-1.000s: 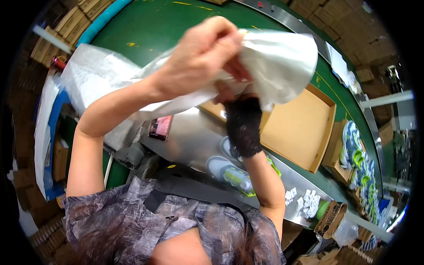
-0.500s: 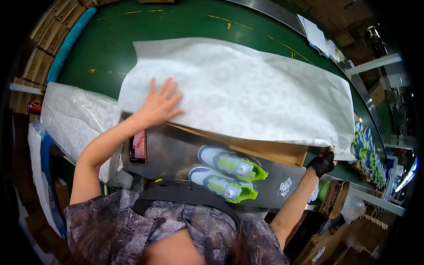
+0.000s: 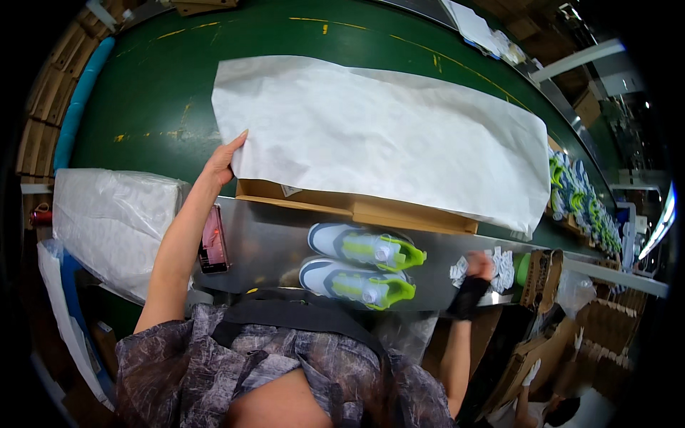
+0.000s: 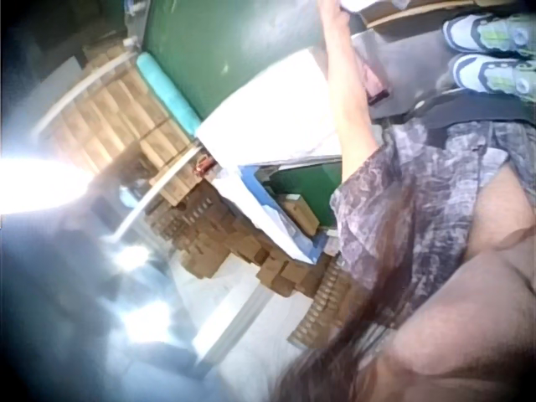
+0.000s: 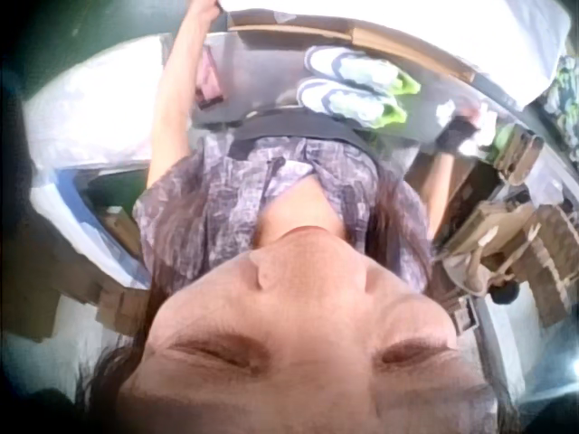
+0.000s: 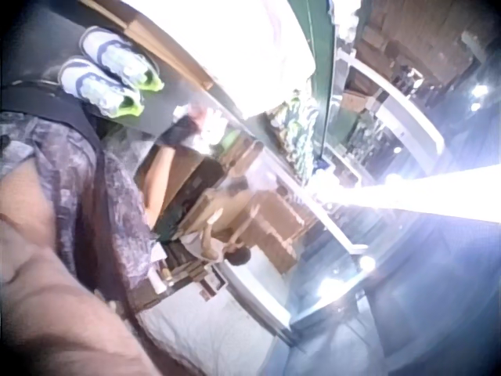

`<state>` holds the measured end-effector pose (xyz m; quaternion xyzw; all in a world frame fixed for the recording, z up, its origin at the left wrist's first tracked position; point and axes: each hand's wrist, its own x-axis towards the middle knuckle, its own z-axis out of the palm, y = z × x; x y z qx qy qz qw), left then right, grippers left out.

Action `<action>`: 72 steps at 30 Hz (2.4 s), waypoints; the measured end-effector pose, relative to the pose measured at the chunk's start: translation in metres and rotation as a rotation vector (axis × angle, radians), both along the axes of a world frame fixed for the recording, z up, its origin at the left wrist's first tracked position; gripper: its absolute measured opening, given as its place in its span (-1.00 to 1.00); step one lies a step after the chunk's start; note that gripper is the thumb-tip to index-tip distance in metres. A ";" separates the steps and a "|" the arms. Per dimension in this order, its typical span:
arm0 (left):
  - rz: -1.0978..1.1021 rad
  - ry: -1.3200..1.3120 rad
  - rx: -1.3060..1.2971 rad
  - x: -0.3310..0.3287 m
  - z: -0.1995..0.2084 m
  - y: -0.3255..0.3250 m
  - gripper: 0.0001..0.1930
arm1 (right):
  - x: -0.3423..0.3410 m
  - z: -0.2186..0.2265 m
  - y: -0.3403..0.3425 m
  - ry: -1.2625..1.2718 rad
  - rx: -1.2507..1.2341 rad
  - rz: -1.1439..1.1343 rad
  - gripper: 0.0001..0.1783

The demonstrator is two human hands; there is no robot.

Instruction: The person repeatedly packs pairs of shoes into cardboard boxes on a conveyor belt. They place tissue paper into each box, insert the shoes, close the box, and move it down the line.

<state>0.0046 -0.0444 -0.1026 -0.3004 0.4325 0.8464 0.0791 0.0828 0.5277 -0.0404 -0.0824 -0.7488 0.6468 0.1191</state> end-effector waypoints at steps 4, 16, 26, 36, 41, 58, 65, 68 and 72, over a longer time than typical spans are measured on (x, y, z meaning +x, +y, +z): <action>-0.003 0.049 -0.048 0.013 0.001 0.034 -0.47 | 0.062 0.038 -0.102 -0.164 1.218 1.103 -0.68; -0.001 0.270 -0.706 0.057 0.047 0.052 -0.69 | -0.010 0.101 -0.190 -0.183 0.310 0.553 -0.73; -0.353 0.783 -0.842 0.014 0.094 0.138 -0.68 | -0.125 -0.077 -0.304 -0.275 -0.525 0.600 -0.64; -0.668 0.832 -1.834 -0.026 0.020 0.128 -0.55 | -0.115 -0.006 -0.167 -0.054 1.339 0.160 -0.55; -1.100 0.382 -1.910 -0.037 0.038 0.143 -0.44 | -0.087 0.026 -0.103 0.447 0.968 -0.181 -0.70; -0.662 0.579 -0.704 0.079 0.074 0.152 -0.35 | 0.015 0.072 -0.164 -0.399 -0.325 0.409 -0.52; -0.075 0.293 -0.097 0.021 0.090 0.116 -0.47 | 0.002 0.046 -0.168 -0.502 -0.172 0.525 -0.61; 0.053 0.136 -0.023 -0.039 0.060 0.117 -0.36 | -0.002 0.020 -0.164 -0.553 -0.227 0.417 -0.59; -0.072 -0.150 -0.118 -0.070 -0.025 0.140 -0.33 | -0.024 -0.007 -0.181 -0.619 -0.209 0.334 -0.55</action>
